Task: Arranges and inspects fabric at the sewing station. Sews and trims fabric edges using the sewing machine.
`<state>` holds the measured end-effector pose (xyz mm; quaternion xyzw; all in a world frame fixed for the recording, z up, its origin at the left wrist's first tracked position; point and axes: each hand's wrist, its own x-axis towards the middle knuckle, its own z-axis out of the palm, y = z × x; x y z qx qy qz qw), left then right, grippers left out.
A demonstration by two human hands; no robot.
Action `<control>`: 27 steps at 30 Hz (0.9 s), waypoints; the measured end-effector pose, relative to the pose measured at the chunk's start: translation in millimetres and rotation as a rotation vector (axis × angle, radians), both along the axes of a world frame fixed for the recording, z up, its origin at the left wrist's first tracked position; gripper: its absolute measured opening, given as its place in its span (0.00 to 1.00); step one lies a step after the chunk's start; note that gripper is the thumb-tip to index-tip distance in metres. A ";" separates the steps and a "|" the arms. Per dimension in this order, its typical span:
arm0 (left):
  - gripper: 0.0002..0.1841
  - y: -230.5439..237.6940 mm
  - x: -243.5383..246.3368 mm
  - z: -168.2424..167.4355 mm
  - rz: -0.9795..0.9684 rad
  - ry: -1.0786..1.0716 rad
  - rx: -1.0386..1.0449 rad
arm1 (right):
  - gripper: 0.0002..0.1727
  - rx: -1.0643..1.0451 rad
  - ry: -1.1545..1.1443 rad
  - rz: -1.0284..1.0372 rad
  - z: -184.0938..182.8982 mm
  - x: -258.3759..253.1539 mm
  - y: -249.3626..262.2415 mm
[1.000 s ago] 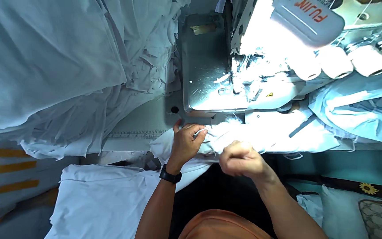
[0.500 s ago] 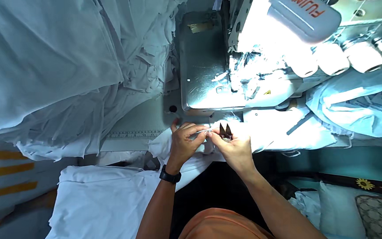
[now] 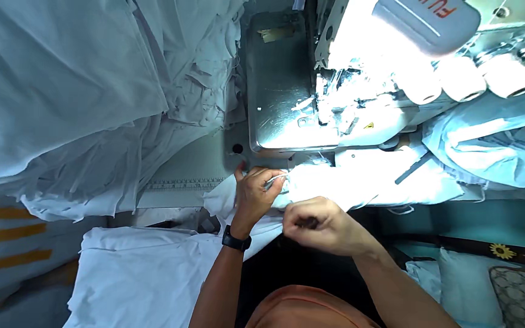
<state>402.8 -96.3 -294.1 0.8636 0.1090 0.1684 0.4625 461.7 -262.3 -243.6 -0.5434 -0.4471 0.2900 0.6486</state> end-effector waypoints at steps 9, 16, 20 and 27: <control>0.06 0.9 -0.9 -3.0 -0.006 -0.044 -0.010 | 0.08 -0.236 -0.313 -0.720 -33.0 4.3 9.4; 0.06 4.0 -2.5 -2.1 -0.043 -0.046 -0.017 | 0.07 -0.300 -0.222 -0.687 -39.5 8.9 18.9; 0.07 4.3 -2.4 -3.3 -0.059 -0.052 0.003 | 0.08 -0.295 -0.263 -0.586 -39.9 11.2 18.5; 0.07 4.6 -1.2 -3.8 -0.033 -0.029 0.011 | 0.12 -0.067 -0.330 -0.102 -16.2 -7.2 -3.3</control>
